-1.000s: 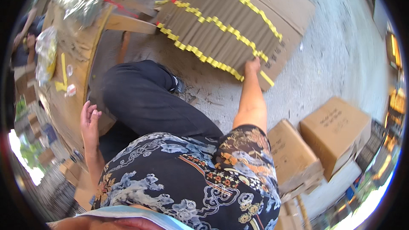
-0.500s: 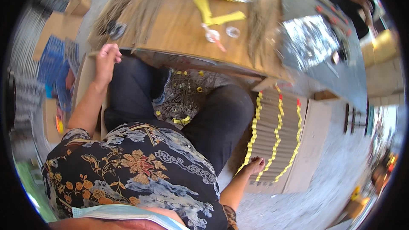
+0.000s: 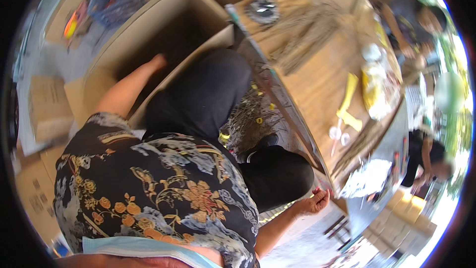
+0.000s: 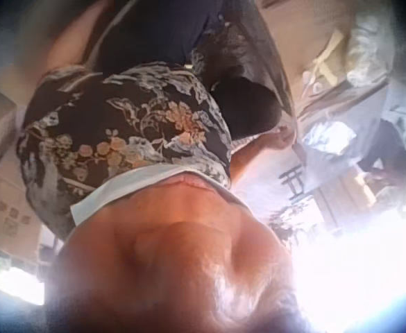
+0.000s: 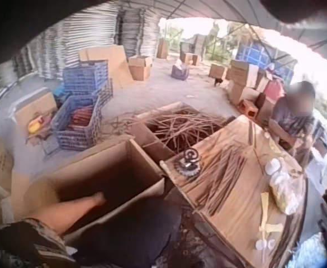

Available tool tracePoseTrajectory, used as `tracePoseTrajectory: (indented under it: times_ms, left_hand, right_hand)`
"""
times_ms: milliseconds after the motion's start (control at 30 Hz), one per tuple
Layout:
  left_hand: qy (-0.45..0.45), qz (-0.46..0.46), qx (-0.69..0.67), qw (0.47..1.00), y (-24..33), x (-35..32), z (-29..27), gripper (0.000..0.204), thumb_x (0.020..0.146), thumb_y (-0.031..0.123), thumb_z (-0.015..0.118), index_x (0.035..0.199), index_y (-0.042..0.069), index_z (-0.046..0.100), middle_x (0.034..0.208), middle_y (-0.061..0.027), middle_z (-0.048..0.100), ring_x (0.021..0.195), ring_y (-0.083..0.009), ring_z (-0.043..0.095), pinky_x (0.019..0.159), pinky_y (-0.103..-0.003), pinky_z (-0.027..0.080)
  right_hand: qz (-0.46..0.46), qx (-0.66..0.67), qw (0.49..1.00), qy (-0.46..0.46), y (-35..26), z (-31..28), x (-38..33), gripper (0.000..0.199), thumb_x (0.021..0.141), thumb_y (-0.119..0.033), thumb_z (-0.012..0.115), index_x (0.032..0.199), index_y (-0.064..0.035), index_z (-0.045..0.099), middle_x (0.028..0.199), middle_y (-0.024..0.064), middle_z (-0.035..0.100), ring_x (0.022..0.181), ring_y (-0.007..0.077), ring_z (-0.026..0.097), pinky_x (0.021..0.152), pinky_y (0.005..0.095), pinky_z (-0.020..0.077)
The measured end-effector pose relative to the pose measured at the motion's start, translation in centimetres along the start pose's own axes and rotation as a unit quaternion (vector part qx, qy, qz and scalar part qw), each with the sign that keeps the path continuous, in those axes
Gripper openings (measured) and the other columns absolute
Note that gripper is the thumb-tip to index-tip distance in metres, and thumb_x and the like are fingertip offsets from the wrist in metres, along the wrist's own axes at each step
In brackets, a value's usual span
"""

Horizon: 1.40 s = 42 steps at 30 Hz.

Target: The person gathers thin wooden sticks from a cardboard box, aligns them into bundles, and secures each bundle with yellow tape. The person repeatedly picks up sticks, arranges them, and wraps tape around the bundles while seated at a wooden table.

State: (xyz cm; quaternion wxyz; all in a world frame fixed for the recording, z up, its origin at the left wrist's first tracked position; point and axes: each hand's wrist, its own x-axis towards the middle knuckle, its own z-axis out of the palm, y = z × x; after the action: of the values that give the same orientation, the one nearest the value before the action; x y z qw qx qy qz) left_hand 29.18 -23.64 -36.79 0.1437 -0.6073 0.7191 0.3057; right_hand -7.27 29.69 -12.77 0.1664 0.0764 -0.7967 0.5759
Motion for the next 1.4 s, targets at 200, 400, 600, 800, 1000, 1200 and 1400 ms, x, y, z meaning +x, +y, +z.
tracePoseTrajectory:
  times_ms: [200,400,600,800,1000,1200,1400]
  left_hand:
    - [-0.048,0.056,0.03,0.997,-0.9,-2.7,3.1,0.022,0.073,0.017,0.054,0.088,0.003,0.063,0.092,-0.0213,0.06,0.087,-0.0342,0.059,0.072,-0.042,0.049]
    - [0.01,0.035,0.003,0.999,-3.4,-0.6,6.1,0.02,0.074,0.016,0.054,0.082,0.001,0.063,0.085,-0.023,0.061,0.083,-0.0328,0.06,0.069,-0.042,0.05]
    - [0.012,0.07,0.053,0.996,-4.3,2.8,9.8,0.019,0.073,0.015,0.052,0.082,0.003,0.064,0.086,-0.0207,0.061,0.081,-0.0313,0.06,0.07,-0.044,0.048]
    - [0.059,0.083,0.158,0.982,-3.2,3.5,10.6,0.027,0.074,0.018,0.049,0.092,0.002,0.061,0.097,-0.021,0.057,0.092,-0.0334,0.053,0.086,-0.045,0.038]
    - [0.154,-0.023,0.045,0.987,-2.4,2.6,7.5,0.036,0.071,0.02,0.053,0.102,0.002,0.055,0.105,-0.0199,0.052,0.097,-0.0343,0.049,0.086,-0.044,0.038]
    - [0.154,-0.098,0.095,0.979,-3.7,4.5,3.8,0.036,0.071,0.018,0.056,0.104,0.004,0.054,0.112,-0.0184,0.05,0.1,-0.0326,0.05,0.085,-0.044,0.041]
    - [0.131,-0.139,-0.012,0.982,-7.5,8.1,4.8,0.033,0.073,0.02,0.056,0.102,0.005,0.057,0.112,-0.016,0.053,0.1,-0.0301,0.054,0.082,-0.045,0.045]
  right_hand:
    - [-0.096,-0.223,0.964,-0.107,-1.4,3.1,0.1,0.022,0.089,-0.016,0.049,0.1,0.0019,0.056,0.077,0.0065,0.058,0.063,0.0117,0.052,0.057,0.0224,0.0441]
    - [-0.111,-0.271,0.951,-0.098,0.2,3.2,1.2,0.023,0.088,-0.017,0.05,0.098,0.0027,0.059,0.078,0.0084,0.06,0.063,0.0125,0.056,0.055,0.0222,0.047]
    - [-0.094,-0.302,0.94,-0.126,0.1,4.5,1.5,0.023,0.088,-0.016,0.051,0.099,0.0028,0.058,0.08,0.0083,0.06,0.067,0.0129,0.057,0.059,0.0205,0.0479]
    - [-0.096,-0.325,0.929,-0.151,-0.5,5.5,1.2,0.024,0.089,-0.019,0.048,0.098,0.0015,0.057,0.079,0.0087,0.061,0.069,0.0149,0.058,0.061,0.0223,0.0477]
    - [-0.094,-0.333,0.928,-0.141,-0.3,5.9,1.2,0.022,0.089,-0.017,0.049,0.097,0.0015,0.057,0.08,0.0081,0.06,0.068,0.0136,0.057,0.06,0.022,0.0473]
    - [-0.083,-0.331,0.929,-0.143,-0.7,6.2,1.1,0.021,0.089,-0.016,0.049,0.097,0.0015,0.057,0.079,0.0076,0.06,0.067,0.0132,0.055,0.061,0.0219,0.0464]
    - [-0.081,-0.312,0.935,-0.15,0.0,6.0,1.5,0.021,0.086,-0.017,0.053,0.096,0.0015,0.058,0.076,0.0042,0.057,0.068,0.0113,0.053,0.062,0.0214,0.0428]
